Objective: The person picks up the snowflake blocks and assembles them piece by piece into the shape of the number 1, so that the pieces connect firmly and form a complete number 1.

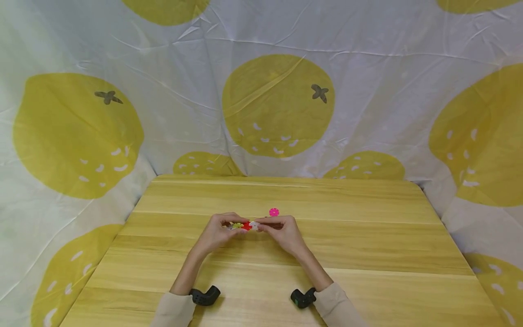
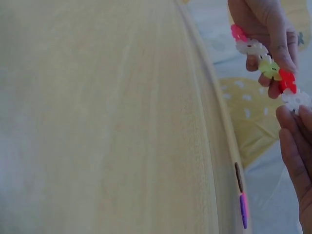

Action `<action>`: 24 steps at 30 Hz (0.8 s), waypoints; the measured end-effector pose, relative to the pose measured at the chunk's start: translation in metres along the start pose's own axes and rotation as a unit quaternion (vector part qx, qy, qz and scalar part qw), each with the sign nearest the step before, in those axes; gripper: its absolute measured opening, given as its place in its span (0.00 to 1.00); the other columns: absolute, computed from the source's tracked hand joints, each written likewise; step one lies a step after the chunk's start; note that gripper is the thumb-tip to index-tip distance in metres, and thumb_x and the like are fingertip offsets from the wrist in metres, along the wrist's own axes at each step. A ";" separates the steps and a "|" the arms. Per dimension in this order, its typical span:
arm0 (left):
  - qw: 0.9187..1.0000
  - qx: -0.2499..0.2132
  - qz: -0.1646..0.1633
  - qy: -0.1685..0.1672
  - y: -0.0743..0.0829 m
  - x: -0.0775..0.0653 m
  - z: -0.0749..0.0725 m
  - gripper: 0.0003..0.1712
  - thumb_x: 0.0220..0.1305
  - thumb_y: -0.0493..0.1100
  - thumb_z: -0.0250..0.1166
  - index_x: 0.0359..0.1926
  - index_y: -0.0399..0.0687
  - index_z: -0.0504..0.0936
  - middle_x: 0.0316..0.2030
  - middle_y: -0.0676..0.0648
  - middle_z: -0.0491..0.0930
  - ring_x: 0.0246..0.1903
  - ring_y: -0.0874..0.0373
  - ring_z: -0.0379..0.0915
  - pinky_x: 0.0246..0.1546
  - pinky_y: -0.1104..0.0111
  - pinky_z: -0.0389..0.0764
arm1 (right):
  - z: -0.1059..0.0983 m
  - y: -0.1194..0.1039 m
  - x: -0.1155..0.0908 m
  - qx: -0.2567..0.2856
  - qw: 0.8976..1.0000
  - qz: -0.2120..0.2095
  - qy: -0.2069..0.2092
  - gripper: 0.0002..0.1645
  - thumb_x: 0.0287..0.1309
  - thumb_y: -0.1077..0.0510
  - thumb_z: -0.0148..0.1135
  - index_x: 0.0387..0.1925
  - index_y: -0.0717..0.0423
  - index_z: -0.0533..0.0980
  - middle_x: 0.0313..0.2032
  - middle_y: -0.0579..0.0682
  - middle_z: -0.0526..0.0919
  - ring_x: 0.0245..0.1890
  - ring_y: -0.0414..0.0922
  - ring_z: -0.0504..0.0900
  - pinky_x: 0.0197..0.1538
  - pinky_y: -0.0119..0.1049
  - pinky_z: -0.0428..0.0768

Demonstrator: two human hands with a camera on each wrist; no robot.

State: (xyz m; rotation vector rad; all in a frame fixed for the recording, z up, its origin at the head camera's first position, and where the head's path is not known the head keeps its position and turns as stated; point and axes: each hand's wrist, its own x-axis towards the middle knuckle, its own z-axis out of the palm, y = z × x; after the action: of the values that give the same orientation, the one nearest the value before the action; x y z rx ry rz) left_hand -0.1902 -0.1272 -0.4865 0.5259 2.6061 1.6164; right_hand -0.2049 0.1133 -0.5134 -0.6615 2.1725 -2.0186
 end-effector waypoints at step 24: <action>0.994 0.107 -0.011 -0.025 0.010 -0.003 0.001 0.19 0.63 0.44 0.75 0.54 0.45 0.88 0.53 0.45 0.88 0.50 0.51 0.83 0.49 0.60 0.84 | 0.005 0.002 -0.005 0.127 0.988 0.085 0.029 0.19 0.65 0.69 0.66 0.54 0.80 0.78 0.42 0.61 0.91 0.35 0.43 0.92 0.46 0.47 0.88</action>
State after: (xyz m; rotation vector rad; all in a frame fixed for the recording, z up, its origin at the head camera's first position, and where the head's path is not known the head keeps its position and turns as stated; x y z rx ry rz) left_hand -0.1843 -0.1237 -0.4789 0.5365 2.7541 1.3068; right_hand -0.1992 0.1102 -0.5170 -0.3751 1.8797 -2.1926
